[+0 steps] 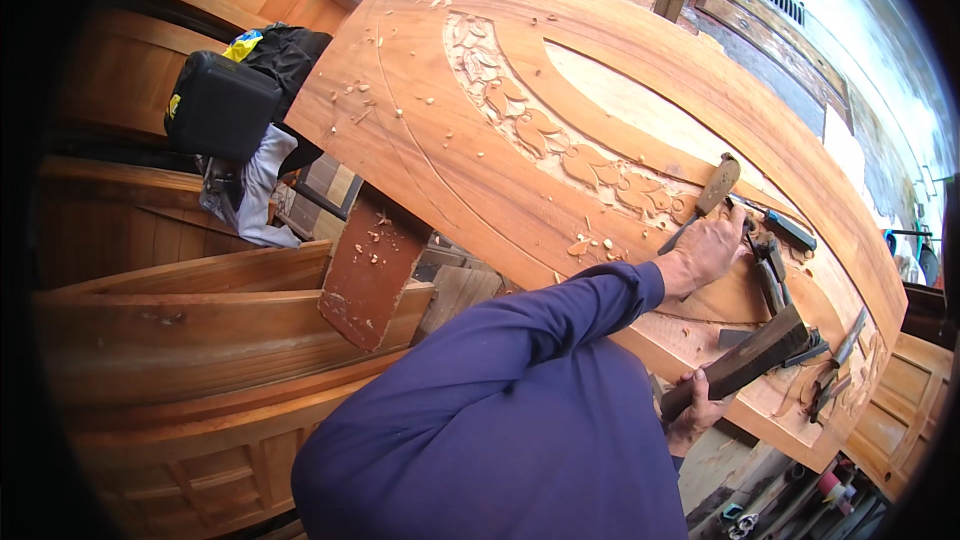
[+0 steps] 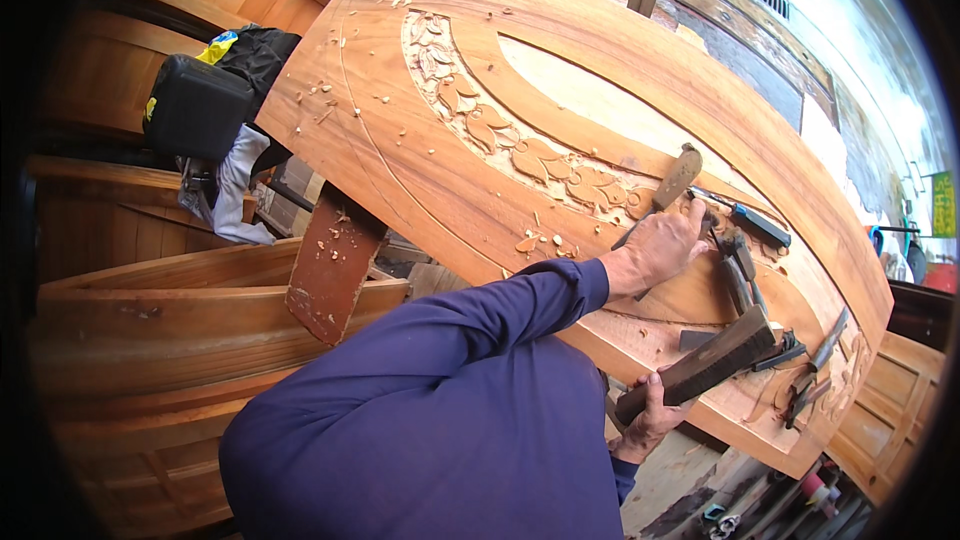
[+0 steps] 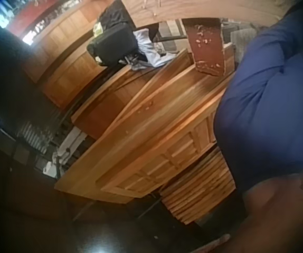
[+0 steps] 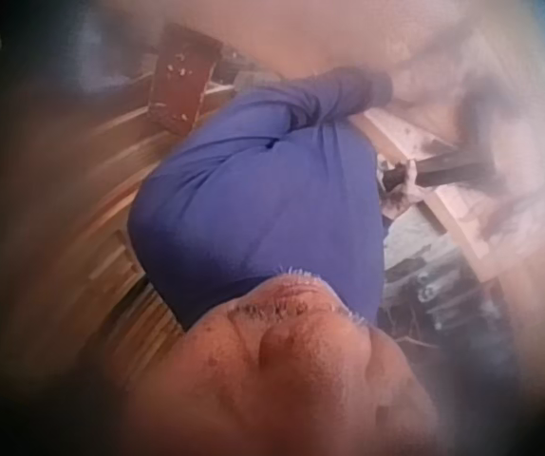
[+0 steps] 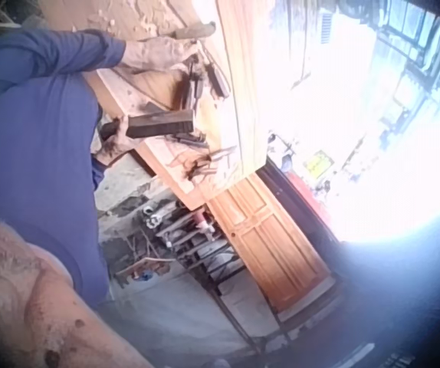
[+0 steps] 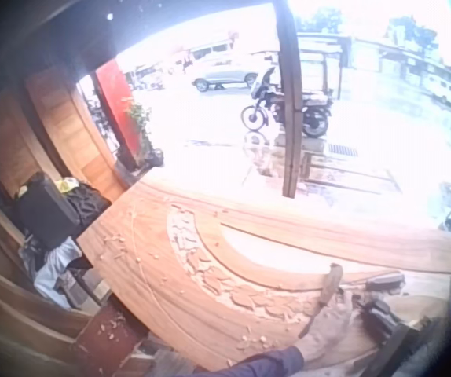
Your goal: The person carves a decorative floral design into a large wooden panel using a chisel and a wooden mallet. The person repeatedly strikes the chisel with the mallet to remove wood shavings and define the petals and leaves of the pattern.
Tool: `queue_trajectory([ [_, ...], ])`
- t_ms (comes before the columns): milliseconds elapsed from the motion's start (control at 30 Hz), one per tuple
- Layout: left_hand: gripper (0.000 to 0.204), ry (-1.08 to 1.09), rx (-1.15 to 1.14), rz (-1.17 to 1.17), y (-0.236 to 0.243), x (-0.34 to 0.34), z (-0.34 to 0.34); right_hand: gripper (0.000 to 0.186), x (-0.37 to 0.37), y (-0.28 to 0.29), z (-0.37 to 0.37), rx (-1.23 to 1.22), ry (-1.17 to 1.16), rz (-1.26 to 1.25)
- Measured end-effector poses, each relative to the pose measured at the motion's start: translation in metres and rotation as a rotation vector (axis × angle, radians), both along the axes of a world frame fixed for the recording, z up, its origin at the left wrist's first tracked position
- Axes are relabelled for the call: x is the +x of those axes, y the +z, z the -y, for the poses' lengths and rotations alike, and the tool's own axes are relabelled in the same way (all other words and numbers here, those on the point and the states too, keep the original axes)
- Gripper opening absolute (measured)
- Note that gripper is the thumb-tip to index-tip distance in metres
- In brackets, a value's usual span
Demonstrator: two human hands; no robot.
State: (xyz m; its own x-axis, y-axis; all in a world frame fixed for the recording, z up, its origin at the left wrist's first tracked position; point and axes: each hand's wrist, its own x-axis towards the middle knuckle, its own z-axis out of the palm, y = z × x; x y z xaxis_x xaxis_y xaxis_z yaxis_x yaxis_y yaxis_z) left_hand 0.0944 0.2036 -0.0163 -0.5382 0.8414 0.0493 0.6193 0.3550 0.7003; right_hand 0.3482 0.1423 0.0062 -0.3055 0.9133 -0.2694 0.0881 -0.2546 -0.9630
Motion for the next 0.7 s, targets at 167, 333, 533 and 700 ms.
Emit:
queue_trajectory([
  [167,0.058,-0.069,-0.097,0.053,0.013,-0.015,0.002,0.034,0.001,-0.009,-0.009,0.018,0.062,0.037],
  [333,0.071,-0.011,0.246,-0.217,0.010,-0.031,0.015,0.029,0.000,-0.016,-0.012,0.049,0.062,0.029],
  [533,0.093,0.006,0.295,-0.208,-0.028,-0.013,-0.001,0.023,-0.003,-0.010,-0.012,0.003,0.029,0.023],
  [700,0.085,0.003,0.266,-0.295,-0.045,0.005,-0.027,0.023,-0.009,-0.003,-0.005,-0.010,0.004,0.000],
])
